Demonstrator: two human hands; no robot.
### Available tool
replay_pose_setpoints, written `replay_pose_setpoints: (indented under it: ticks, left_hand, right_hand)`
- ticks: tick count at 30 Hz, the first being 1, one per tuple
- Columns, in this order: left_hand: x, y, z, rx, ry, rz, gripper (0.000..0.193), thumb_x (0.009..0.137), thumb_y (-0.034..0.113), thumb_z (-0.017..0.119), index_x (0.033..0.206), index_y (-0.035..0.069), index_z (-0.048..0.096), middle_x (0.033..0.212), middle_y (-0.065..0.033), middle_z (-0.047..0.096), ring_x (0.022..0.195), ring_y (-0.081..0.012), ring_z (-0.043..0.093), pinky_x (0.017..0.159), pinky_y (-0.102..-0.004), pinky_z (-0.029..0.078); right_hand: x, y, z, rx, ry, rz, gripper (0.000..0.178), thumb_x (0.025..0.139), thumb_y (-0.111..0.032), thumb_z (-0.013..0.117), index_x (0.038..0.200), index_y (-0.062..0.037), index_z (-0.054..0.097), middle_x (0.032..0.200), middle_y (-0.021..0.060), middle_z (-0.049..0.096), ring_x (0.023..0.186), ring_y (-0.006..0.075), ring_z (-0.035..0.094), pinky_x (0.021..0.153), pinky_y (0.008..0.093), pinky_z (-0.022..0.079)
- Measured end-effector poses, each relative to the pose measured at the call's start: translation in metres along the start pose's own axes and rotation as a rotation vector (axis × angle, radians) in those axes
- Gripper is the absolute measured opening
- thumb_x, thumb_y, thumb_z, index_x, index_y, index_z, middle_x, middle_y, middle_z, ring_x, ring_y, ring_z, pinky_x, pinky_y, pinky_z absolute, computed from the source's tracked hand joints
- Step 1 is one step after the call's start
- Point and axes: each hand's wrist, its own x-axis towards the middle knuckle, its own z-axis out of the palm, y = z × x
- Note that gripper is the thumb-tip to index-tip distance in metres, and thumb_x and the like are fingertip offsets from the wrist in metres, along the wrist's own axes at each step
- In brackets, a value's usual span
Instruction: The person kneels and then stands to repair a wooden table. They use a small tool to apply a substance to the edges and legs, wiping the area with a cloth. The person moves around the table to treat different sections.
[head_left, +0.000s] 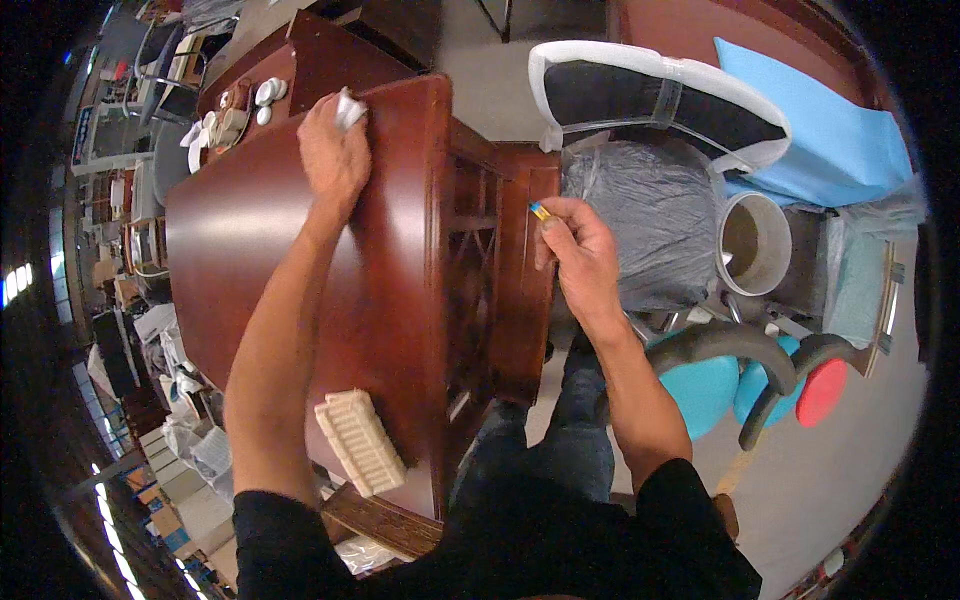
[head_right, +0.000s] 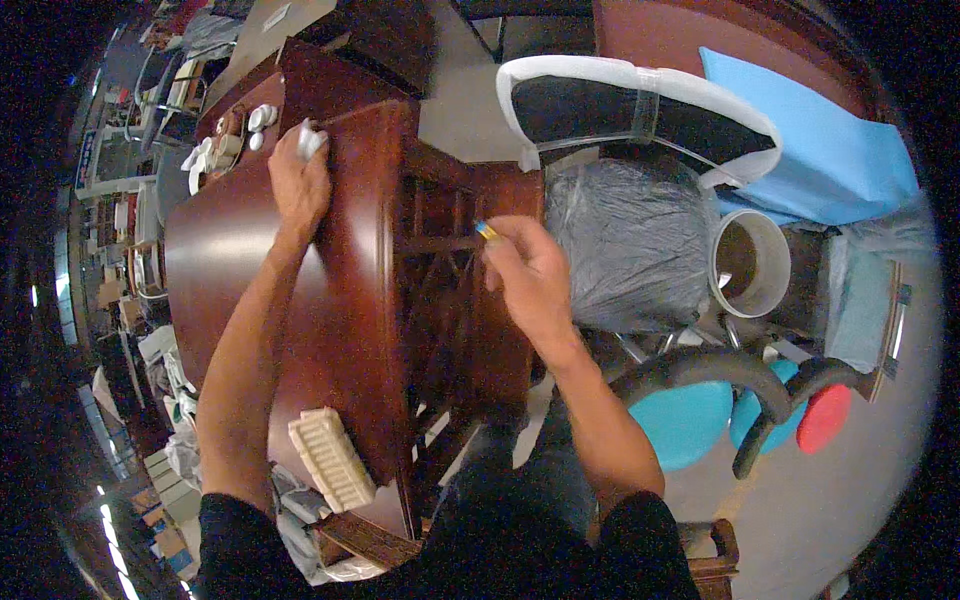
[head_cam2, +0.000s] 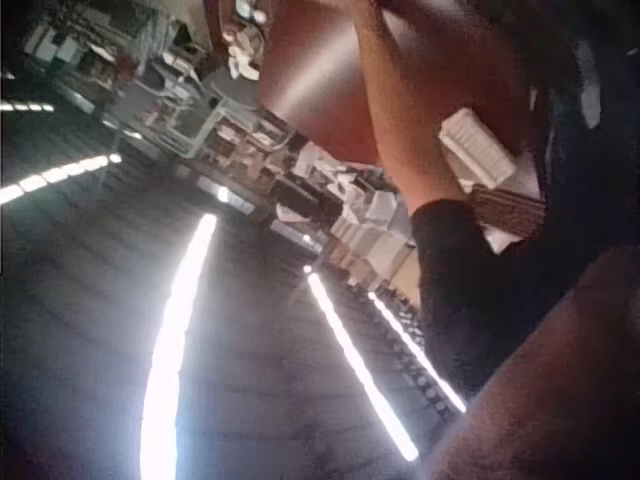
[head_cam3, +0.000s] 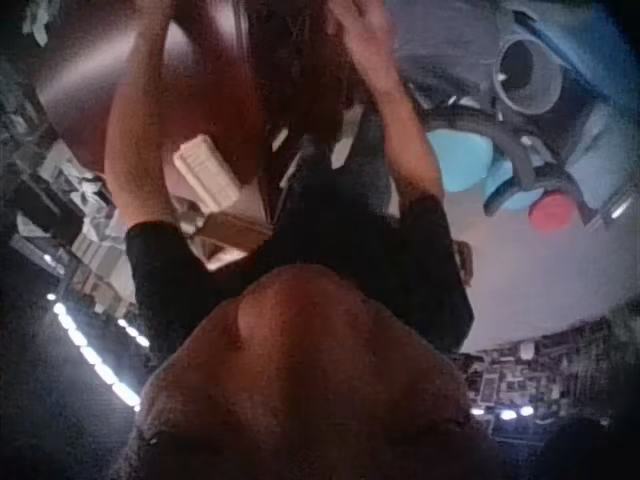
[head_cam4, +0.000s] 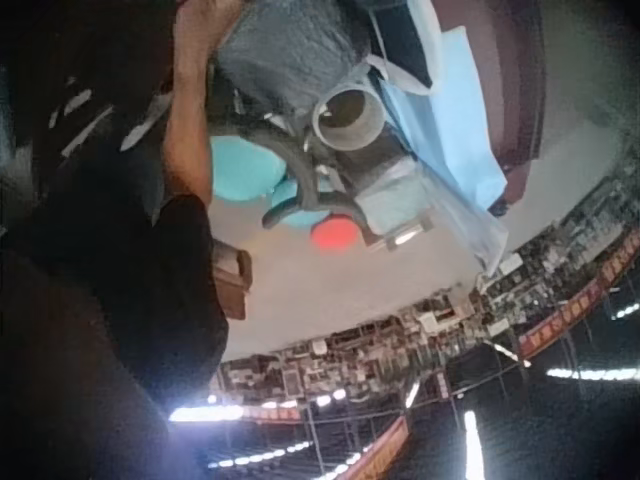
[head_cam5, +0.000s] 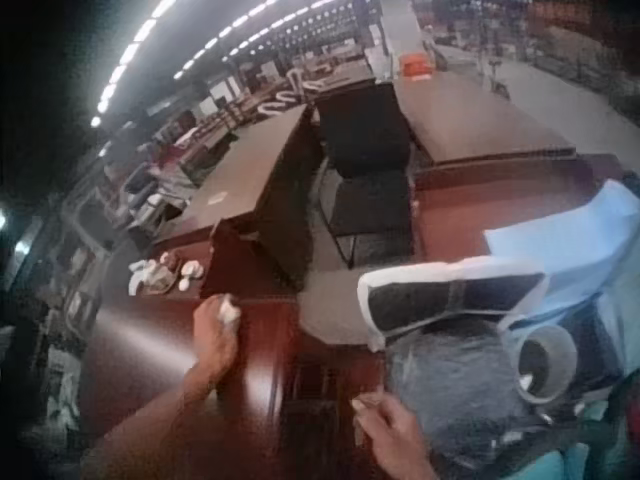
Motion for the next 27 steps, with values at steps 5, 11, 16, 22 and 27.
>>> replay_pose_setpoints:
  ticks: [5, 11, 16, 22, 27]
  left_hand:
    - [0.02, 0.007, 0.006, 0.018, -0.183, -0.17, 0.037, 0.1, 0.031, 0.057, 0.117, 0.001, 0.069, 0.121, -0.0218, 0.067, 0.117, -0.0426, 0.056, 0.103, -0.0482, 0.042]
    - [0.022, 0.011, 0.003, -0.028, -0.148, -0.2, 0.04, 0.102, 0.036, 0.056, 0.122, 0.003, 0.068, 0.123, -0.0206, 0.065, 0.12, -0.0402, 0.055, 0.106, -0.0458, 0.04]
    - [0.024, 0.018, -0.001, 0.033, -0.181, -0.28, 0.042, 0.103, 0.038, 0.052, 0.124, 0.005, 0.067, 0.126, -0.0191, 0.065, 0.122, -0.0384, 0.057, 0.106, -0.0422, 0.041]
    - [0.022, 0.01, 0.002, 0.007, -0.187, -0.219, 0.044, 0.104, 0.039, 0.052, 0.124, 0.003, 0.067, 0.121, -0.0179, 0.067, 0.116, -0.0332, 0.061, 0.103, -0.0395, 0.044]
    - [0.026, 0.017, 0.002, 0.009, -0.216, -0.236, 0.044, 0.104, 0.039, 0.052, 0.125, 0.003, 0.067, 0.122, -0.0165, 0.067, 0.119, -0.0298, 0.06, 0.105, -0.0368, 0.042]
  right_hand:
    - [0.078, 0.018, 0.015, 0.073, -0.053, -0.053, 0.017, 0.094, -0.009, 0.066, 0.11, -0.0016, 0.068, 0.084, 0.0023, 0.066, 0.066, 0.0081, 0.059, 0.059, 0.0254, 0.048]
    - [0.121, 0.015, 0.044, -0.11, -0.088, -0.21, 0.018, 0.097, -0.012, 0.068, 0.111, -0.0015, 0.068, 0.083, 0.0012, 0.066, 0.068, 0.006, 0.056, 0.061, 0.0225, 0.046]
    - [0.149, 0.025, 0.045, -0.053, -0.051, -0.183, 0.013, 0.093, -0.011, 0.07, 0.103, -0.0024, 0.07, 0.096, 0.0102, 0.072, 0.088, 0.02, 0.068, 0.08, 0.0322, 0.053]
    - [0.167, 0.044, 0.051, 0.057, -0.098, -0.278, 0.013, 0.091, -0.006, 0.07, 0.103, -0.0034, 0.071, 0.094, 0.0101, 0.069, 0.087, 0.0219, 0.068, 0.08, 0.0329, 0.053]
    - [0.168, 0.044, 0.055, 0.124, -0.118, -0.258, 0.013, 0.09, -0.005, 0.071, 0.102, -0.0033, 0.071, 0.091, 0.0101, 0.068, 0.086, 0.0235, 0.067, 0.08, 0.0329, 0.053]
